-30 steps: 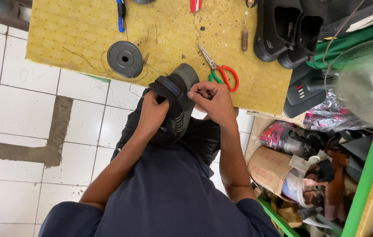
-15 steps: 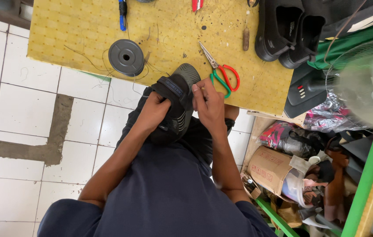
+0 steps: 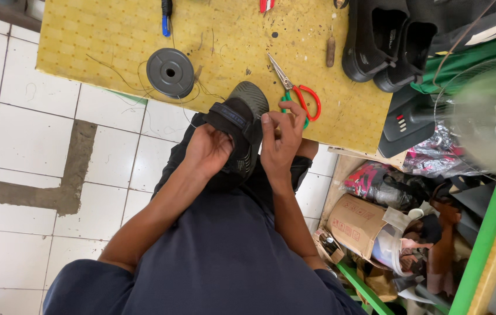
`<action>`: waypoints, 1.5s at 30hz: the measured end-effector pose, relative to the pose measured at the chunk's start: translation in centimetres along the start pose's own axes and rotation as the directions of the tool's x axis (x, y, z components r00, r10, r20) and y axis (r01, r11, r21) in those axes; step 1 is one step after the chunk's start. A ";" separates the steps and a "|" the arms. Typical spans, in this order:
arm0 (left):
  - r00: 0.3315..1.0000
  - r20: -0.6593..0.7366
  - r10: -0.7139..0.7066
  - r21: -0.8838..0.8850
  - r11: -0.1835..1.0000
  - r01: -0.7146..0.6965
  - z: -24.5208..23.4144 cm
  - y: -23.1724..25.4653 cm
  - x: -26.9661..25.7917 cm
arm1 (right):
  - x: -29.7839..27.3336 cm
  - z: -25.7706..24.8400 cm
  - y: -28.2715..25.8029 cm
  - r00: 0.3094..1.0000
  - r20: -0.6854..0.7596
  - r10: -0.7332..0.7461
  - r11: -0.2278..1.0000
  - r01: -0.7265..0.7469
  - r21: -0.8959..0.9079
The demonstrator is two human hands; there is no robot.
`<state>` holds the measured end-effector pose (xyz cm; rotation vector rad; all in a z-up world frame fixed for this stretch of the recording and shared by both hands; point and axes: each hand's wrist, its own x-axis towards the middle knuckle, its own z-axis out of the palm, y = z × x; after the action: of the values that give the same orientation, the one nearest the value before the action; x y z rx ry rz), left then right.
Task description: The person sews a black shoe using a needle and thread, repeatedly passing the needle through the shoe's upper and pulling the thread tight. They then use scissors to cut the thread and inspect the finished stitching.
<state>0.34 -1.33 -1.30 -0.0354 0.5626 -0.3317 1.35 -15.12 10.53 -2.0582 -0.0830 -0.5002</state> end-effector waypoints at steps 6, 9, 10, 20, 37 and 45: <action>0.963 -0.013 0.269 0.148 0.953 -0.264 -1.1 -0.7 1.3 | -2.1 1.4 0.9 0.995 -0.049 0.081 0.987 -0.073 0.146; 0.916 0.140 0.376 0.493 0.776 -0.394 -1.5 -1.7 0.2 | -2.1 1.3 1.4 0.993 -0.044 0.107 0.974 -0.096 0.205; 0.917 0.138 0.375 0.495 0.776 -0.392 -1.1 -1.3 -0.3 | -2.2 1.2 1.5 0.993 -0.044 0.110 0.974 -0.099 0.205; 0.863 0.451 0.227 0.892 -0.098 -0.441 -0.4 2.5 -1.3 | -2.5 1.2 2.5 0.992 0.022 0.126 0.944 -0.127 0.304; 0.852 0.411 0.324 0.869 0.144 -0.474 4.7 2.1 -4.8 | -1.3 1.1 -0.4 0.982 0.159 0.101 0.972 -0.131 0.197; 0.934 0.066 0.350 0.446 0.827 -0.342 -0.6 1.8 -2.4 | -1.0 1.2 -0.3 0.979 0.194 0.057 0.984 -0.087 0.153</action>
<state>-1.30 1.18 -0.81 0.5200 0.4869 -0.0990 0.75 -13.85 9.87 -1.9378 -0.1560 -0.2432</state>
